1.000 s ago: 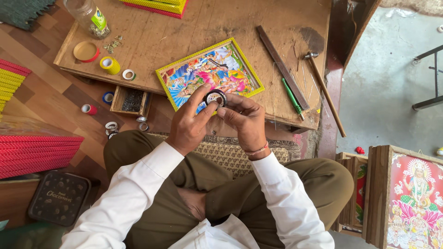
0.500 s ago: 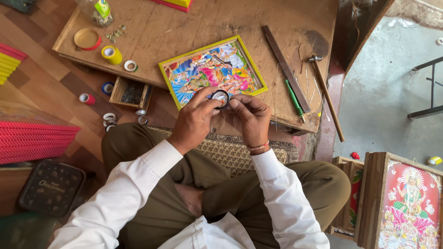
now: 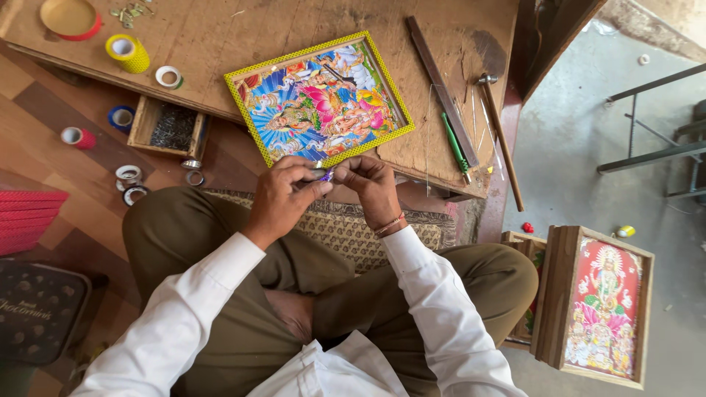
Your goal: The person applies yellow and purple decorative tape to the edges of a framed picture of Hindu deities. They use a hammer to secure the frame and a utility knife to trim excess tape. The person works on two different frames, one with a blue background and one with a red background, finishing the first and starting the second.
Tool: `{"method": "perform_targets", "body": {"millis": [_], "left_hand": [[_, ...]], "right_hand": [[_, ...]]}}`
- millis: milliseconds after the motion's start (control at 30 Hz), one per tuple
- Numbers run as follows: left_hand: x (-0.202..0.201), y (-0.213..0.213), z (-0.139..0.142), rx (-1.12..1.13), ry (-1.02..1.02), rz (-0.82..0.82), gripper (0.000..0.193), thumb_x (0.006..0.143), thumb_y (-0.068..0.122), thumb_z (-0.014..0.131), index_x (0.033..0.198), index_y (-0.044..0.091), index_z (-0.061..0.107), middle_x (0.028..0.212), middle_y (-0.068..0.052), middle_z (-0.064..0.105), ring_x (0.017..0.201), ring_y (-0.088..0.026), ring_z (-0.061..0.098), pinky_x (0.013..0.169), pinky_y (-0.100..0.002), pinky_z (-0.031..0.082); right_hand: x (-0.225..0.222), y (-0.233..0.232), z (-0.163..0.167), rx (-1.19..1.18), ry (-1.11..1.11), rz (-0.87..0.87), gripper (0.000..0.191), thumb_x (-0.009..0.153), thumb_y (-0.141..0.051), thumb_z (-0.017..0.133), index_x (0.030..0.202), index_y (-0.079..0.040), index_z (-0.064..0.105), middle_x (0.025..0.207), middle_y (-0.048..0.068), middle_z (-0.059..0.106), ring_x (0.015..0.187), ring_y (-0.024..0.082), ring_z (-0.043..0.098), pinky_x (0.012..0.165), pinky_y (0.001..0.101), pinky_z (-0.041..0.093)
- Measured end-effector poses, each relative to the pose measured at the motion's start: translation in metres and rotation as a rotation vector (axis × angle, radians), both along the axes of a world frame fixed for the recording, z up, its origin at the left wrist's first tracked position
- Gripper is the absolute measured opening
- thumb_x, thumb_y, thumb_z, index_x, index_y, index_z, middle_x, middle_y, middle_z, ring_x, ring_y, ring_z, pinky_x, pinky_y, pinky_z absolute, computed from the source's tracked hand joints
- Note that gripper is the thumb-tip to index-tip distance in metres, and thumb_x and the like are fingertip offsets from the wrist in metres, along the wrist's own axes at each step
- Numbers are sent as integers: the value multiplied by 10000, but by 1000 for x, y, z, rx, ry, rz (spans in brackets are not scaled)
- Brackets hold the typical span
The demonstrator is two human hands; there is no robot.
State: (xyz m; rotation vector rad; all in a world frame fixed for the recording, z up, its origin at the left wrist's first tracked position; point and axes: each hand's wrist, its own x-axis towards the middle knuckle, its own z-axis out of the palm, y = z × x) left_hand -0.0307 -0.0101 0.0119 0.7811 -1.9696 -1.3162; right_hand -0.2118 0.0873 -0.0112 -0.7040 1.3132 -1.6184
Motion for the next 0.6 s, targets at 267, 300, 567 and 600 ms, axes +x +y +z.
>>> {"method": "perform_targets", "body": {"millis": [267,300,567,600], "left_hand": [[41,-23,-18,-128,-117,227,333,809,273,859,766,-25,719,973,-188,746,826,-317,716,727,-415,548],[43,-25,-19,-86,-160,261,345,800,279,863,749,-27,713,941,-191,747,788,-321,711,702,-420,541],[32,-30,-28,93,-289,328,324,761,263,880,789,6,685,814,-182,742,736,-318,706,701,-411,530],[33,-29,-29,58,-233,335,322,736,237,880,815,-2,680,828,-169,743,752,-315,704,698,-412,529]], "right_hand": [[-112,-16,-20,181,417,-626,61,847,13,764,906,2,769,843,75,780,774,143,728,726,236,602],[-125,-19,-22,176,519,-661,79,853,15,786,930,24,780,844,84,773,746,138,706,688,225,569],[-143,-35,-42,337,415,-662,113,801,1,808,873,79,771,709,68,715,558,109,635,497,251,513],[-142,-35,-43,329,412,-668,111,793,0,806,860,80,770,705,66,720,557,109,644,496,252,518]]}}
